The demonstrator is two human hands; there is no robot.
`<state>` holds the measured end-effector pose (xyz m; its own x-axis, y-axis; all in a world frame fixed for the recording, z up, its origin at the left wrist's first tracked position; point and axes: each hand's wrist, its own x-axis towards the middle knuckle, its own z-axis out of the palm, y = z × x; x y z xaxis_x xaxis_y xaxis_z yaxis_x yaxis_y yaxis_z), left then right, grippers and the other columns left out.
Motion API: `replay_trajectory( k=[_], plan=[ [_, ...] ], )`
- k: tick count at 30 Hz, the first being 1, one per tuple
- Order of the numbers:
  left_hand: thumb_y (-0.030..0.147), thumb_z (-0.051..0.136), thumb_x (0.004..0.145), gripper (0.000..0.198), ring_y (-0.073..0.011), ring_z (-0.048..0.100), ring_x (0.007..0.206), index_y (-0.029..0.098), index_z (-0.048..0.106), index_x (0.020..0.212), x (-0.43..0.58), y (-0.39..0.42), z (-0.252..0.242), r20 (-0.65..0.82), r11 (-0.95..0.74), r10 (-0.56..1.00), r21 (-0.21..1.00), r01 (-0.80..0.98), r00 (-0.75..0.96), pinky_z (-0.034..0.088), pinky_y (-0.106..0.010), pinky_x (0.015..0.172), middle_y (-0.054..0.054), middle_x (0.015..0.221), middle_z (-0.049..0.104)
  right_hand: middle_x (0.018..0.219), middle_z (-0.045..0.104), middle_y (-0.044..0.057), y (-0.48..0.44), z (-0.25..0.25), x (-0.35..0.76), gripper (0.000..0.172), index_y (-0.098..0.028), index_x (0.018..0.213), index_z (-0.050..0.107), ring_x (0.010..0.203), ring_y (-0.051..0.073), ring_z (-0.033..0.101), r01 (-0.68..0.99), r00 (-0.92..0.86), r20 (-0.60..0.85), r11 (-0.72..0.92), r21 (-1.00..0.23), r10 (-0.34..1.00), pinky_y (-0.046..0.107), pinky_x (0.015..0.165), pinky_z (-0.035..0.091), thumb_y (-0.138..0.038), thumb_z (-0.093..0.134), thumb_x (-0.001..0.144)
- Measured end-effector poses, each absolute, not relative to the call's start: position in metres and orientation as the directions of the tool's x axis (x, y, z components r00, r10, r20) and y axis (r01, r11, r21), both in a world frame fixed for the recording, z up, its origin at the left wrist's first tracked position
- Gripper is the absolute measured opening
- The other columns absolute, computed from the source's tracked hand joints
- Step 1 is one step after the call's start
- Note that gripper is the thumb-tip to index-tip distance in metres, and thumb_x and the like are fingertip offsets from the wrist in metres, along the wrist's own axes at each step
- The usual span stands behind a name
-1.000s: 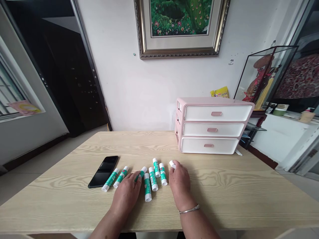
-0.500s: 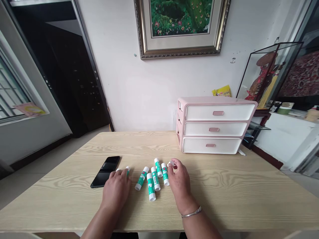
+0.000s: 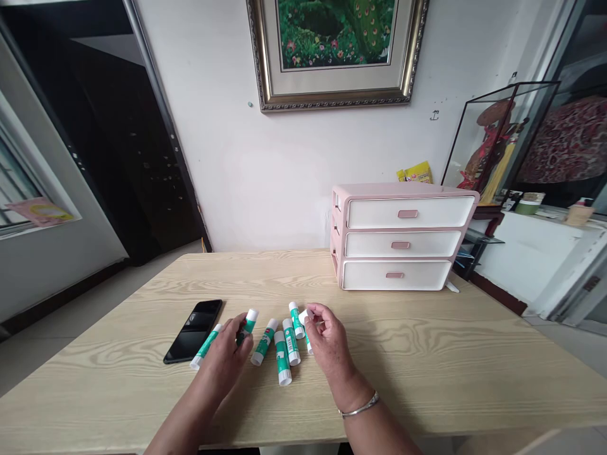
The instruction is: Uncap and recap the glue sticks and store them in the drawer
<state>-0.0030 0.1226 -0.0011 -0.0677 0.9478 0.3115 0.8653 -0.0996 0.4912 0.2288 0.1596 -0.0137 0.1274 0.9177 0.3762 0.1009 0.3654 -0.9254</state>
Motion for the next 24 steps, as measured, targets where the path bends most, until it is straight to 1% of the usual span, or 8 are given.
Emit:
replay_trajectory(
  k=[2, 3, 6, 11, 14, 17, 22, 24],
  plan=[
    [0.032, 0.049, 0.100, 0.039, -0.0273, 0.064, 0.118, 0.017, 0.057, 0.135, 0.002, 0.116, 0.002, 0.348, -0.264, 0.937, 0.681, 0.683, 0.015, 0.048, -0.041, 0.103, -0.014, 0.126, 0.069, 0.102, 0.077, 0.011, 0.155, -0.010, 0.227, 0.041, -0.018, 0.111, 0.072, 0.084, 0.022, 0.070, 0.003, 0.073, 0.372, 0.373, -0.928, 0.925, 0.032, 0.072, 0.058, -0.050, 0.071, 0.086],
    [0.037, 0.050, 0.100, 0.040, -0.0279, 0.065, 0.117, 0.018, 0.058, 0.134, 0.006, 0.112, 0.005, 0.347, -0.306, 0.937, 0.747, 0.591, 0.047, 0.049, -0.042, 0.103, -0.014, 0.126, 0.069, 0.105, 0.077, 0.012, 0.153, -0.008, 0.226, 0.041, -0.018, 0.112, 0.072, 0.086, 0.022, 0.071, -0.036, 0.050, 0.373, 0.374, -0.927, 0.927, 0.033, 0.075, 0.059, -0.050, 0.073, 0.086],
    [0.042, 0.052, 0.101, 0.040, -0.0280, 0.066, 0.115, 0.021, 0.061, 0.134, 0.017, 0.101, 0.013, 0.311, -0.330, 0.943, 0.857, 0.395, 0.115, 0.052, -0.041, 0.100, -0.012, 0.127, 0.071, 0.110, 0.077, 0.011, 0.150, -0.005, 0.225, 0.039, -0.020, 0.112, 0.072, 0.093, 0.022, 0.071, -0.118, 0.005, 0.375, 0.373, -0.920, 0.927, 0.034, 0.082, 0.059, -0.049, 0.075, 0.086],
    [0.041, 0.053, 0.102, 0.038, -0.0261, 0.065, 0.119, 0.022, 0.063, 0.133, 0.028, 0.095, 0.017, 0.315, -0.357, 0.932, 0.882, 0.306, 0.180, 0.049, -0.037, 0.105, -0.010, 0.134, 0.069, 0.110, 0.077, 0.010, 0.149, -0.005, 0.225, 0.034, -0.021, 0.109, 0.073, 0.095, 0.022, 0.071, -0.174, -0.030, 0.391, 0.381, -0.908, 0.920, 0.033, 0.083, 0.058, -0.047, 0.076, 0.086],
    [0.039, 0.055, 0.100, 0.038, -0.0264, 0.064, 0.121, 0.023, 0.064, 0.133, 0.031, 0.097, 0.012, 0.319, -0.354, 0.935, 0.878, 0.323, 0.158, 0.048, -0.037, 0.106, -0.009, 0.135, 0.069, 0.109, 0.077, 0.009, 0.149, -0.007, 0.224, 0.032, -0.022, 0.110, 0.073, 0.096, 0.021, 0.071, -0.174, -0.064, 0.409, 0.394, -0.903, 0.910, 0.033, 0.084, 0.057, -0.046, 0.076, 0.088],
    [0.037, 0.059, 0.096, 0.039, -0.0275, 0.065, 0.118, 0.021, 0.065, 0.131, 0.035, 0.097, 0.009, 0.323, -0.361, 0.932, 0.862, 0.355, 0.162, 0.049, -0.038, 0.103, -0.010, 0.129, 0.071, 0.111, 0.077, 0.009, 0.148, -0.009, 0.225, 0.032, -0.023, 0.112, 0.072, 0.098, 0.022, 0.071, -0.176, -0.109, 0.419, 0.397, -0.901, 0.902, 0.035, 0.087, 0.058, -0.046, 0.073, 0.090],
    [0.037, 0.062, 0.092, 0.038, -0.0275, 0.068, 0.109, 0.020, 0.067, 0.125, 0.041, 0.095, 0.012, 0.291, -0.321, 0.947, 0.889, 0.326, 0.140, 0.052, -0.037, 0.097, -0.010, 0.122, 0.074, 0.106, 0.077, 0.008, 0.145, -0.010, 0.228, 0.028, -0.022, 0.110, 0.074, 0.096, 0.023, 0.072, -0.065, -0.184, 0.448, 0.443, -0.894, 0.875, 0.036, 0.086, 0.059, -0.044, 0.070, 0.093],
    [0.037, 0.063, 0.091, 0.039, -0.0273, 0.068, 0.109, 0.019, 0.067, 0.125, 0.043, 0.094, 0.014, 0.274, -0.303, 0.952, 0.905, 0.298, 0.135, 0.052, -0.036, 0.096, -0.010, 0.121, 0.074, 0.108, 0.078, 0.009, 0.144, -0.010, 0.228, 0.026, -0.022, 0.108, 0.074, 0.095, 0.023, 0.073, -0.017, -0.200, 0.465, 0.471, -0.882, 0.863, 0.036, 0.086, 0.059, -0.043, 0.070, 0.094]
  ],
)
